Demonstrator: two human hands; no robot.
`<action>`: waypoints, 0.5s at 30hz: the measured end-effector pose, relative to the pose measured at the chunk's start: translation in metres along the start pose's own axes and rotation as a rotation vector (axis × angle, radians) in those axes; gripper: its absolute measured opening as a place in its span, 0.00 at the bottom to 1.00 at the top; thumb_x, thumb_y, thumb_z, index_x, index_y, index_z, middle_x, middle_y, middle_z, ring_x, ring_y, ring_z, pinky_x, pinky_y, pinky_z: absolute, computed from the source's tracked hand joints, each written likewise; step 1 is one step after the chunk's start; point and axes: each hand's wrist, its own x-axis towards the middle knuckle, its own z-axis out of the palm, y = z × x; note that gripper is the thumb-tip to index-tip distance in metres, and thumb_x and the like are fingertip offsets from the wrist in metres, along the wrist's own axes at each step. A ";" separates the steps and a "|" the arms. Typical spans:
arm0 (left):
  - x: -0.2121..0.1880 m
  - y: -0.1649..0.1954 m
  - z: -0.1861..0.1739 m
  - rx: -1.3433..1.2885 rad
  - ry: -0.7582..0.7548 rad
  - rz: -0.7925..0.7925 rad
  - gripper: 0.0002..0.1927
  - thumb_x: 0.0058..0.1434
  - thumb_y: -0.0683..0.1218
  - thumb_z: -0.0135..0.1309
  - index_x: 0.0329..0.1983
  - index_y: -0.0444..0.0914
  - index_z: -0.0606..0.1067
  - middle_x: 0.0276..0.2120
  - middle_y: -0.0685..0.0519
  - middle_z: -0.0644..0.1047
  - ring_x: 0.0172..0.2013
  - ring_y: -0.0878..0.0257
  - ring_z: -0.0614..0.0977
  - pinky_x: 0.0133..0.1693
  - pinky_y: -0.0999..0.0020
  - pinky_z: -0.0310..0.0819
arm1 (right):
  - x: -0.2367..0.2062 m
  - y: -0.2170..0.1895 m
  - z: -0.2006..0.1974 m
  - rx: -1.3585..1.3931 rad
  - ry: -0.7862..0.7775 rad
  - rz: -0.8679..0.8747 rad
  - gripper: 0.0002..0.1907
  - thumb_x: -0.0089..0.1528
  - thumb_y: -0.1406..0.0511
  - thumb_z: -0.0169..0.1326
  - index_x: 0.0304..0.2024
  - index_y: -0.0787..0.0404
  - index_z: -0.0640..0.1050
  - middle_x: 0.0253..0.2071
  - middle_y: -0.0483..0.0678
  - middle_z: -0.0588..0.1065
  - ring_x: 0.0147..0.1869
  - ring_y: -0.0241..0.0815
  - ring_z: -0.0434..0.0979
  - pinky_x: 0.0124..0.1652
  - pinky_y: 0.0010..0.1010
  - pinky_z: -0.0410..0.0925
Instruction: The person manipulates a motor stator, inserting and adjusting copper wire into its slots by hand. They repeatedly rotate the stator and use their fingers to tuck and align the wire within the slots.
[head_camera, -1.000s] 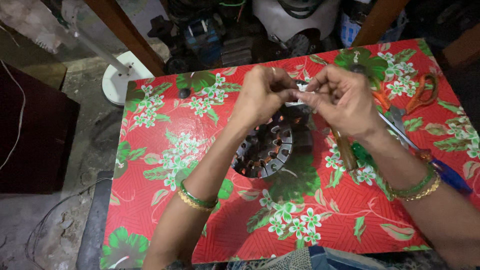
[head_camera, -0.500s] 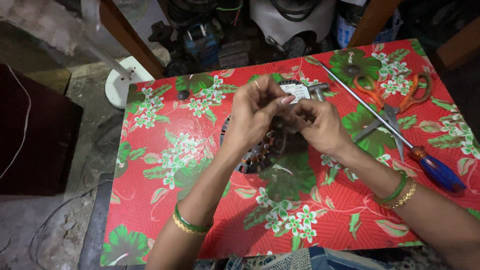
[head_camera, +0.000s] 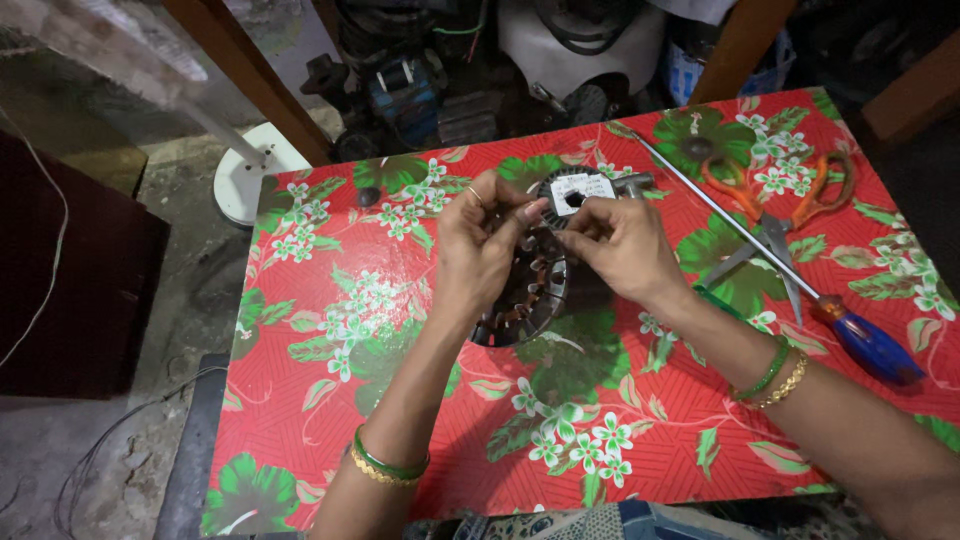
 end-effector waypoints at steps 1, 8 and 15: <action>0.000 0.000 0.000 -0.012 -0.006 -0.006 0.06 0.65 0.37 0.60 0.35 0.35 0.74 0.29 0.59 0.76 0.30 0.75 0.74 0.32 0.78 0.69 | 0.001 -0.003 0.000 -0.021 0.011 0.034 0.08 0.58 0.67 0.63 0.30 0.66 0.81 0.22 0.46 0.77 0.26 0.31 0.70 0.27 0.30 0.64; -0.018 0.020 -0.006 0.244 -0.034 0.074 0.07 0.63 0.36 0.61 0.34 0.32 0.74 0.28 0.55 0.79 0.31 0.72 0.78 0.35 0.72 0.73 | -0.011 -0.008 0.002 -0.075 -0.002 0.076 0.05 0.56 0.69 0.61 0.30 0.66 0.81 0.22 0.45 0.77 0.25 0.30 0.74 0.28 0.28 0.67; -0.045 0.040 -0.003 0.456 -0.071 0.182 0.04 0.58 0.32 0.56 0.35 0.32 0.75 0.29 0.48 0.78 0.31 0.60 0.82 0.32 0.66 0.74 | -0.007 0.028 -0.010 0.246 -0.261 -0.011 0.05 0.59 0.70 0.61 0.38 0.64 0.79 0.28 0.39 0.77 0.32 0.26 0.74 0.32 0.22 0.69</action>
